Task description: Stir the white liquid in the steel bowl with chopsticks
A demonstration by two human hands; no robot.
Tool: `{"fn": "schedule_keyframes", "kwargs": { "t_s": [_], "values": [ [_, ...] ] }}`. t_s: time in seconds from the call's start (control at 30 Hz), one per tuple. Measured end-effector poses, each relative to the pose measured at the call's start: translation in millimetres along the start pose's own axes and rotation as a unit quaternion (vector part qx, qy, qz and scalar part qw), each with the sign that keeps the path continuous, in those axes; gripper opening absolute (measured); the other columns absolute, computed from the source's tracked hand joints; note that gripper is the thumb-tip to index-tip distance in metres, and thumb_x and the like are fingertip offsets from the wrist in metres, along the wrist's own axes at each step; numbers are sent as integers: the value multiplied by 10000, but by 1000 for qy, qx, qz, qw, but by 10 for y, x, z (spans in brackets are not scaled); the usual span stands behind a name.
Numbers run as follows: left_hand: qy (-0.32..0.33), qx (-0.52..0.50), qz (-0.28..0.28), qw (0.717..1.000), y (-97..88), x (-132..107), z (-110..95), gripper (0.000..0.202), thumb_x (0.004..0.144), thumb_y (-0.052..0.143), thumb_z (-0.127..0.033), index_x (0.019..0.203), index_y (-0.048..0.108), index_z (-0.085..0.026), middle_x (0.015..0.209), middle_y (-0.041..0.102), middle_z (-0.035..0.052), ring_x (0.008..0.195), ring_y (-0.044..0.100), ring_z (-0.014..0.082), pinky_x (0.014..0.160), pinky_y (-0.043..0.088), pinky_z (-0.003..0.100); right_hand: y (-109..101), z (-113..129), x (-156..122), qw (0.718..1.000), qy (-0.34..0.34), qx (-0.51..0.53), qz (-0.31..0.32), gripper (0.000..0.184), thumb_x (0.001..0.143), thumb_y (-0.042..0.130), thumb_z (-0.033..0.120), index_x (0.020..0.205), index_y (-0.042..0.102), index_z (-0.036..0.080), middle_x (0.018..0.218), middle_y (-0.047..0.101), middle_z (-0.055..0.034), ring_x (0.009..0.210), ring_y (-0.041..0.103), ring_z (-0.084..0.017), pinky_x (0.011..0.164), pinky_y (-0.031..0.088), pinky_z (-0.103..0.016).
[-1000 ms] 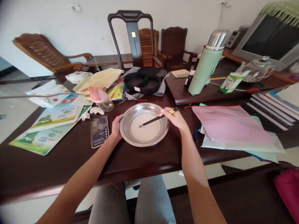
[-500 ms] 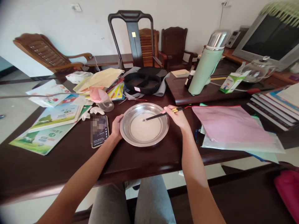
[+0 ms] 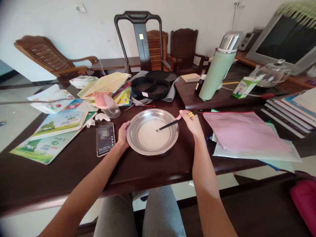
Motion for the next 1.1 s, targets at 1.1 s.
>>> {"fn": "schedule_keyframes", "kwargs": {
  "t_s": [1.1],
  "values": [
    [11, 1, 3, 1000, -11, 20, 1, 190, 701, 742, -356, 716, 662, -185, 710, 731, 37, 896, 739, 316, 846, 586, 401, 146, 38, 5, 997, -4, -4, 77, 475, 826, 691, 701, 677, 724, 251, 764, 790, -29, 841, 764, -258, 905, 569, -393]
  ]
}}
Point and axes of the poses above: each hand's wrist, its own x-axis towards the middle knuckle, its own y-axis out of the palm, z = x × y, the point moved 6 cm from there along x, towards the middle knuckle
